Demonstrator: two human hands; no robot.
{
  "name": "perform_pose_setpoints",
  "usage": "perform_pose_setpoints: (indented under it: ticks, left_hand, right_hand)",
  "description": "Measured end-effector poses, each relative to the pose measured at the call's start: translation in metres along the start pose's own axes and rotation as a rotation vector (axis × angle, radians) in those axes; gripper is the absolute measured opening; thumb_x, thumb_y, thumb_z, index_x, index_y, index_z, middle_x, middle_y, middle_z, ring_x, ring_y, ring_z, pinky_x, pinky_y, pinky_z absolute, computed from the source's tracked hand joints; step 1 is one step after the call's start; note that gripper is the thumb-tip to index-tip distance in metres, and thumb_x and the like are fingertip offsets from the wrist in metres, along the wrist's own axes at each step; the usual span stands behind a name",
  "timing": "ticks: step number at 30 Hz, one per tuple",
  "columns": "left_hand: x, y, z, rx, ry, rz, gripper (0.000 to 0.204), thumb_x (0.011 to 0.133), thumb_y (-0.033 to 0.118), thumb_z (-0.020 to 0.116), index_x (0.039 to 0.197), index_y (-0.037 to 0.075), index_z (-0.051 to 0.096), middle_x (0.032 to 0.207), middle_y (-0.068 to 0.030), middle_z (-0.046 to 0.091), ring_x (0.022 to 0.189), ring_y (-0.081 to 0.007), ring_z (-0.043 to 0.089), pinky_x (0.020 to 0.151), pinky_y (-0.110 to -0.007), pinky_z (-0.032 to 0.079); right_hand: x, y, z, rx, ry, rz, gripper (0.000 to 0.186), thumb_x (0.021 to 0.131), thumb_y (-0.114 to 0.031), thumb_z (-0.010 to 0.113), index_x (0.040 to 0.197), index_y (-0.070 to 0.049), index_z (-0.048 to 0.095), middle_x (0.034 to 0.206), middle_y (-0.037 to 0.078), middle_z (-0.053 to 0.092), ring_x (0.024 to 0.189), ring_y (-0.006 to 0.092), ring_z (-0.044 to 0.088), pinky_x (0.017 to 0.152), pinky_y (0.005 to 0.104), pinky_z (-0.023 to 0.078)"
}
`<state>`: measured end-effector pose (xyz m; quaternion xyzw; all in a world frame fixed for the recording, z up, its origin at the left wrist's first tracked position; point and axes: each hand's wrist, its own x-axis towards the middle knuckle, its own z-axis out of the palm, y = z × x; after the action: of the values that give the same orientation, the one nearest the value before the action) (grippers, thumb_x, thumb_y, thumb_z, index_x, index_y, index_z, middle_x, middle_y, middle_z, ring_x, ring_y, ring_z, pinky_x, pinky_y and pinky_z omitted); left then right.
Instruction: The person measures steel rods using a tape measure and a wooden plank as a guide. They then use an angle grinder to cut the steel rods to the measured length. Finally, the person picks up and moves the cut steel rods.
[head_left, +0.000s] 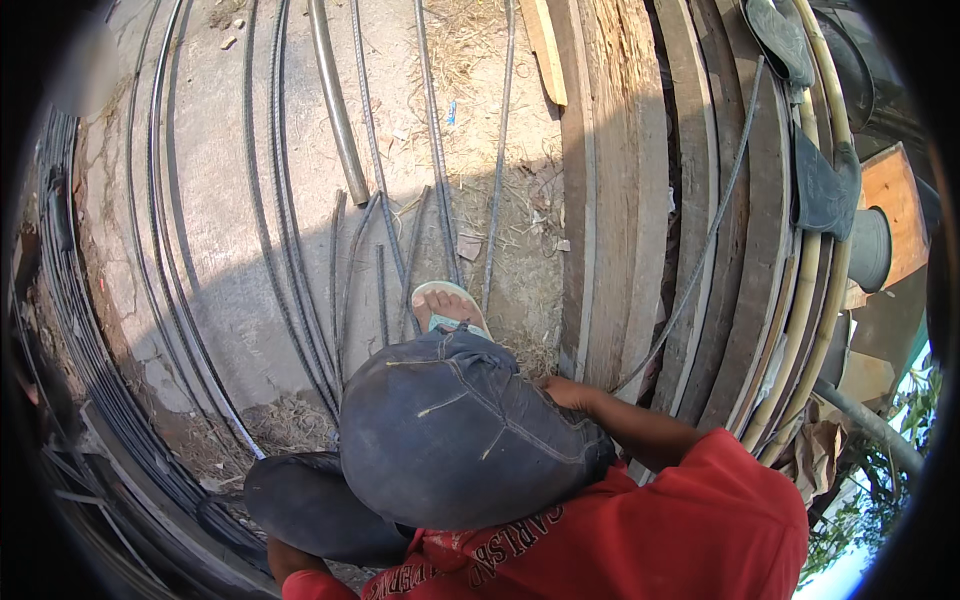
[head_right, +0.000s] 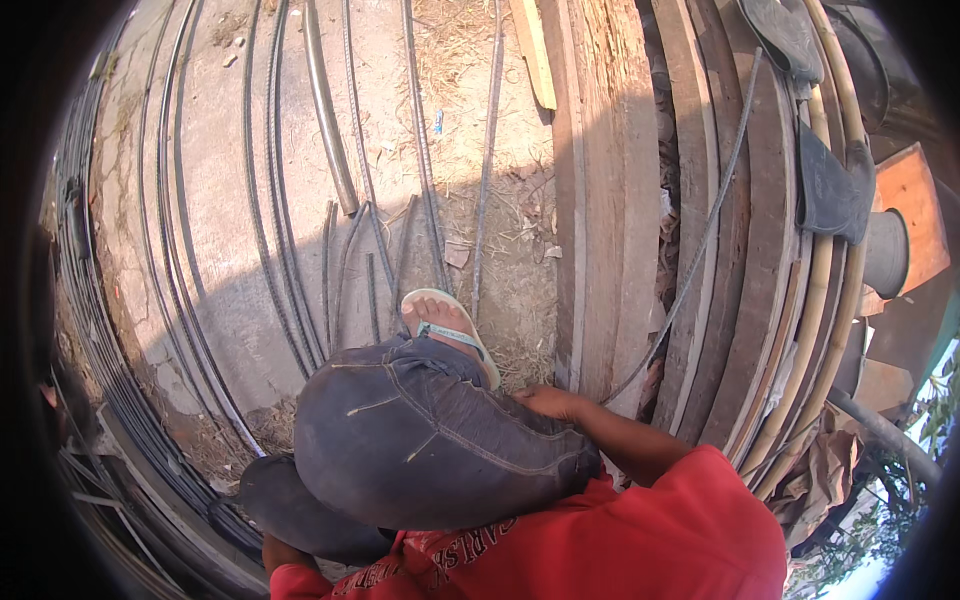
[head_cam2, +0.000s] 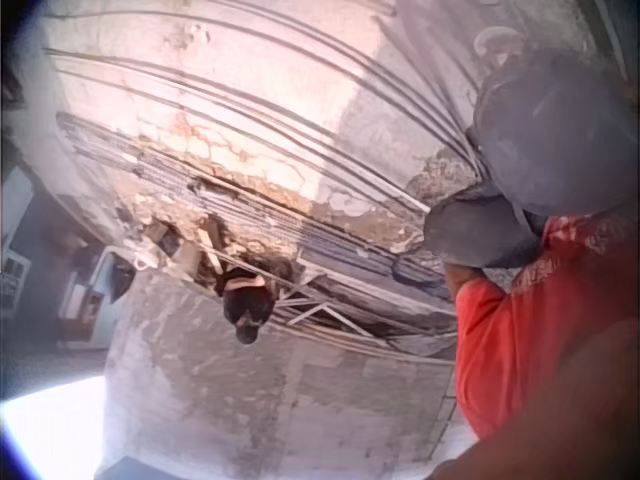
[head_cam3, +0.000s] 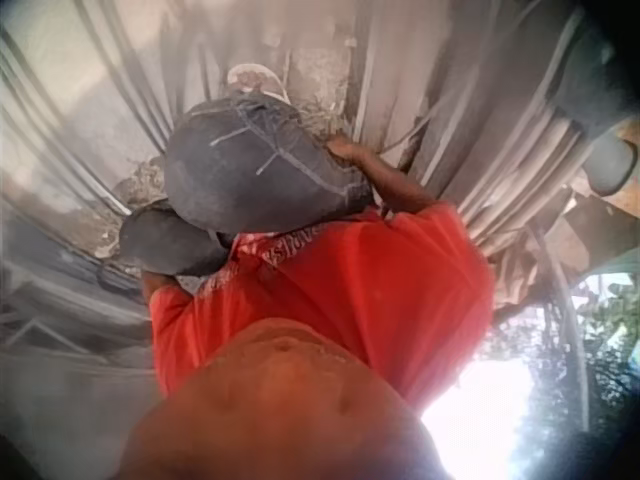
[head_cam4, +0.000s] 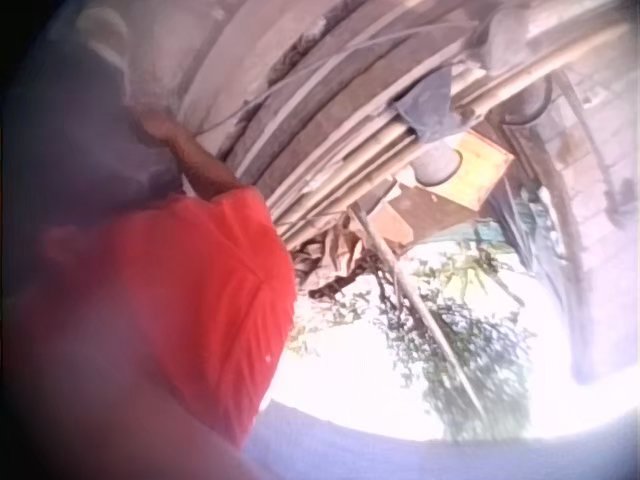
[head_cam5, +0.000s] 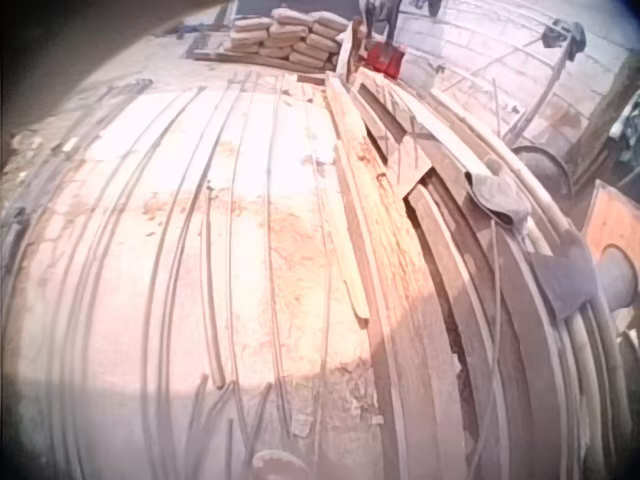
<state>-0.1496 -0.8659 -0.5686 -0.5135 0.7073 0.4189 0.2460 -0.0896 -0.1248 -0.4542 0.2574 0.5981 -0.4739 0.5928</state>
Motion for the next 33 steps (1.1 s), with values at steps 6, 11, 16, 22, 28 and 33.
perform_pose_setpoints:
  ticks: [6, 11, 16, 22, 28, 33]
  left_hand:
    - [-0.015, 0.012, -0.001, -0.009, 0.032, -0.002, 0.024, 0.098, 0.026, 0.063, 0.098, 0.004, 0.073, 0.077, -0.0029, 0.063, 0.069, -0.018, 0.058, 0.068, -0.036, 0.043]
    - [-0.023, 0.01, -0.002, -0.029, 0.049, -0.006, 0.024, 0.099, 0.026, 0.063, 0.096, 0.005, 0.072, 0.075, -0.0011, 0.06, 0.067, -0.0163, 0.055, 0.066, -0.035, 0.041]
    - [-0.023, 0.015, 0.005, -0.013, 0.031, -0.005, 0.024, 0.1, 0.026, 0.062, 0.094, 0.005, 0.071, 0.073, 0.0007, 0.058, 0.065, -0.0146, 0.052, 0.065, -0.034, 0.038]
    - [-0.004, 0.0, -0.02, 0.252, 0.031, 0.128, 0.035, 0.096, 0.033, 0.064, 0.099, -0.001, 0.074, 0.086, -0.0025, 0.067, 0.081, -0.0148, 0.058, 0.078, -0.031, 0.044]
    - [-0.017, -0.002, -0.011, 0.122, 0.134, 0.092, 0.036, 0.094, 0.032, 0.068, 0.108, 0.0, 0.078, 0.087, -0.0026, 0.072, 0.079, -0.0149, 0.061, 0.076, -0.032, 0.046]
    - [-0.011, 0.011, 0.007, 0.183, 0.194, 0.128, 0.036, 0.092, 0.03, 0.069, 0.108, 0.0, 0.078, 0.093, -0.0141, 0.077, 0.087, -0.0232, 0.07, 0.081, -0.037, 0.05]
  right_hand:
    - [0.034, 0.028, 0.002, 0.067, -0.219, -0.04, 0.057, 0.088, -0.045, 0.077, 0.123, -0.001, 0.073, 0.118, 0.015, 0.077, 0.108, 0.0249, 0.07, 0.098, 0.0382, 0.053]
    - [0.033, 0.014, -0.022, -0.004, -0.226, 0.08, 0.052, 0.092, -0.043, 0.073, 0.126, -0.004, 0.073, 0.118, 0.016, 0.076, 0.109, 0.0263, 0.07, 0.098, 0.0387, 0.053]
    - [0.026, 0.027, -0.077, -0.176, -0.286, 0.05, 0.049, 0.094, -0.042, 0.07, 0.128, -0.006, 0.072, 0.117, 0.017, 0.076, 0.108, 0.0277, 0.071, 0.097, 0.0394, 0.053]
    - [0.04, -0.253, -0.158, -0.947, -0.33, 0.053, 0.046, 0.098, -0.044, 0.066, 0.124, -0.005, 0.072, 0.106, 0.019, 0.076, 0.103, 0.0318, 0.072, 0.092, 0.0411, 0.055]
    - [0.123, -0.565, -0.057, -1.718, 0.373, -0.959, 0.026, 0.103, -0.031, 0.064, 0.106, -0.005, 0.068, 0.101, 0.014, 0.074, 0.095, 0.0353, 0.073, 0.084, 0.0477, 0.057]
    - [0.213, -0.675, 0.018, -1.632, 0.371, -1.172, 0.04, 0.095, -0.035, 0.072, 0.128, -0.013, 0.068, 0.134, 0.011, 0.061, 0.125, 0.0364, 0.057, 0.1, 0.0528, 0.05]
